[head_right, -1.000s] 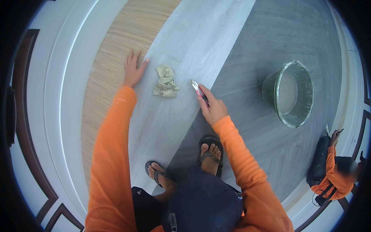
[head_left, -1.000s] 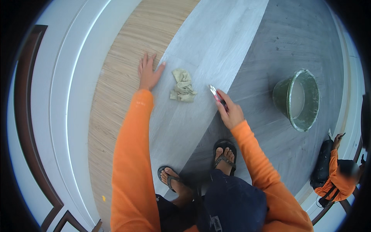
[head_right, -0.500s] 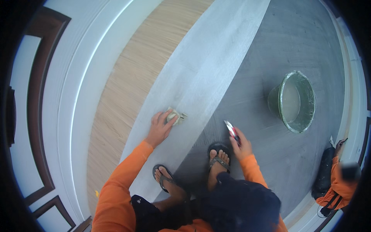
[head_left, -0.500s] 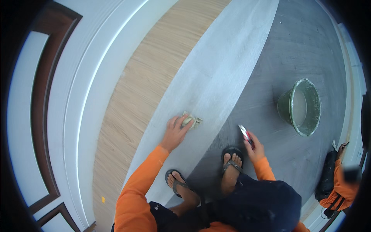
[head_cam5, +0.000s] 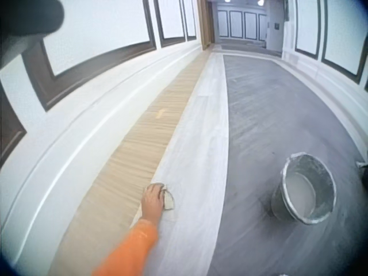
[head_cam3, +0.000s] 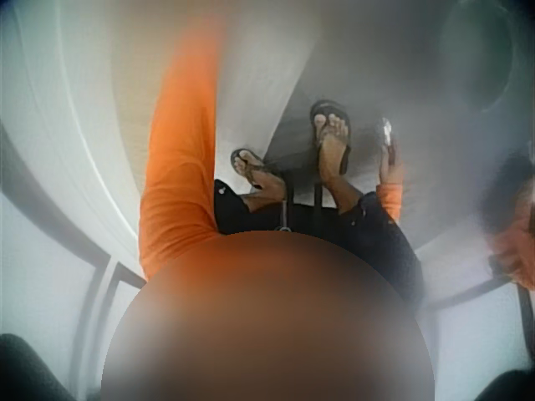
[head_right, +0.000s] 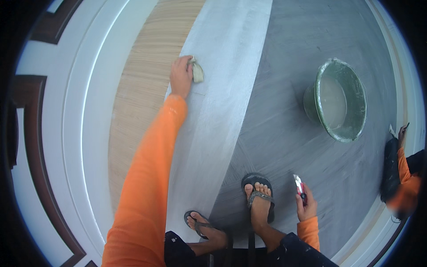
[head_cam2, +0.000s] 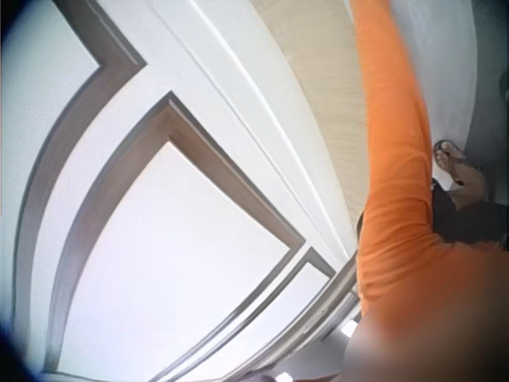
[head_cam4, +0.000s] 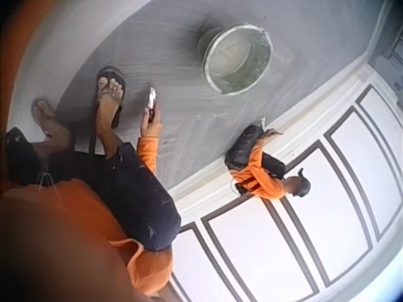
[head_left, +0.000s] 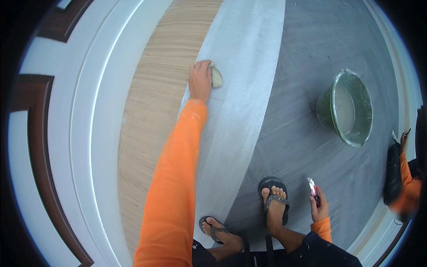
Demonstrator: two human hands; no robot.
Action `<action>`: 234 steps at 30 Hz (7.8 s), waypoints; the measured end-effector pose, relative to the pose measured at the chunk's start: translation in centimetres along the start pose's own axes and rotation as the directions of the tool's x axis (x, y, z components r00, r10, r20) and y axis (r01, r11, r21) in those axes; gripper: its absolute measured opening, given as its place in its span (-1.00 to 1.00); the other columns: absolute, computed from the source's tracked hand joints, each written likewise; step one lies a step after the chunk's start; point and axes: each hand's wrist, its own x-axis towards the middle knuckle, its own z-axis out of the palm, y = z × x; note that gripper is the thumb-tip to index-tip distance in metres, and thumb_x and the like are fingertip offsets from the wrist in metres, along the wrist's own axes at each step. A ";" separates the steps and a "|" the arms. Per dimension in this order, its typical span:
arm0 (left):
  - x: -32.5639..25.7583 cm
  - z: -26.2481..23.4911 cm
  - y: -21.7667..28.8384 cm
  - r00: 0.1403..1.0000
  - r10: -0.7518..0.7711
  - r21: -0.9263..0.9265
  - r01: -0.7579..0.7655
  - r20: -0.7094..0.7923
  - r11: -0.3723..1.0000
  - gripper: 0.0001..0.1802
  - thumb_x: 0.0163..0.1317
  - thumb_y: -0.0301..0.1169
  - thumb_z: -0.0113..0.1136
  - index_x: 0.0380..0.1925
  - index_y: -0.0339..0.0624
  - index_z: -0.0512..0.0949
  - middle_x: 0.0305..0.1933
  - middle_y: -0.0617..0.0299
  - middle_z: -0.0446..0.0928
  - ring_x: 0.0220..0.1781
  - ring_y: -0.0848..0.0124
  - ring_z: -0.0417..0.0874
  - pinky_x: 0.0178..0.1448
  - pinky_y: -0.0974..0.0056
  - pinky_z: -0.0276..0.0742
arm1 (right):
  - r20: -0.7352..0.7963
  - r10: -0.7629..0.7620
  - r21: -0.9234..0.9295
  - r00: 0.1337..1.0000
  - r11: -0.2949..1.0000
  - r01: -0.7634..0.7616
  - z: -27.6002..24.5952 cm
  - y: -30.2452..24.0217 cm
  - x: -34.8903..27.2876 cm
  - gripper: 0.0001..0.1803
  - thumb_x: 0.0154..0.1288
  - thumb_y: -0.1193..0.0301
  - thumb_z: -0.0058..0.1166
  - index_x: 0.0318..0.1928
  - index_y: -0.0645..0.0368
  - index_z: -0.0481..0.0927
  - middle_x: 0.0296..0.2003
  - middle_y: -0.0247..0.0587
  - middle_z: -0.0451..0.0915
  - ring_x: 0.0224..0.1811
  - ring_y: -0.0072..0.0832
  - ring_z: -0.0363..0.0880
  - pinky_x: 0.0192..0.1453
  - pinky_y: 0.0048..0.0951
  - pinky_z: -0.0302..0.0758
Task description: The person kneels on the floor and uses a cloth to wipe the seam between a light wood-patterned flooring section and a gray flooring section. They then use a utility knife to trim the edge of the gray flooring along the seam, repeating the wiping and trimming actions along the curved boundary.
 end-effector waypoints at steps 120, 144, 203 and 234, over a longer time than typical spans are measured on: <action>-3.1 -2.6 3.9 0.943 -0.204 -0.173 0.254 0.263 0.952 -0.80 0.37 -0.41 0.34 -0.09 -0.27 0.67 -0.06 0.05 0.71 -0.19 0.21 0.65 -0.01 0.16 0.60 | -0.299 0.372 0.205 0.879 0.924 -0.321 2.6 12.7 -18.1 -0.49 0.52 0.42 0.15 0.42 0.22 0.50 -0.27 -0.34 0.65 -0.43 -0.66 0.33 -0.35 -0.53 0.34; -0.4 0.7 2.6 0.887 0.388 0.005 -0.402 0.250 0.916 -0.58 0.12 -0.66 0.41 -0.02 -0.01 0.81 -0.19 0.24 0.72 -0.02 0.25 0.59 0.05 0.17 0.53 | -0.357 0.323 0.030 0.876 0.942 -0.335 -1.5 13.4 -11.3 -0.51 0.59 0.45 0.09 0.44 0.27 0.46 0.02 -0.01 0.72 -0.03 -0.49 0.67 0.12 -0.45 0.57; -12.2 1.1 14.9 0.853 0.290 -0.255 -0.193 0.434 0.948 -0.64 0.10 -0.69 0.13 -0.14 -0.16 0.74 -0.11 0.05 0.59 -0.02 -0.03 0.59 0.10 -0.03 0.55 | -0.291 0.182 0.220 0.939 0.968 -0.119 1.8 2.9 -2.8 -0.52 0.53 0.43 0.21 0.39 0.20 0.54 -0.08 -0.19 0.73 -0.14 -0.60 0.62 0.00 -0.52 0.56; -7.4 2.5 11.7 0.891 0.215 -0.157 -0.165 0.400 0.974 -0.62 0.13 -0.60 0.20 -0.03 -0.15 0.74 -0.15 -0.02 0.57 -0.07 -0.05 0.65 0.03 -0.07 0.59 | -0.310 0.245 0.107 0.918 0.969 -0.222 -0.1 5.7 -5.5 -0.52 0.54 0.35 0.23 0.39 0.15 0.56 -0.14 -0.35 0.72 -0.31 -0.70 0.49 -0.18 -0.60 0.47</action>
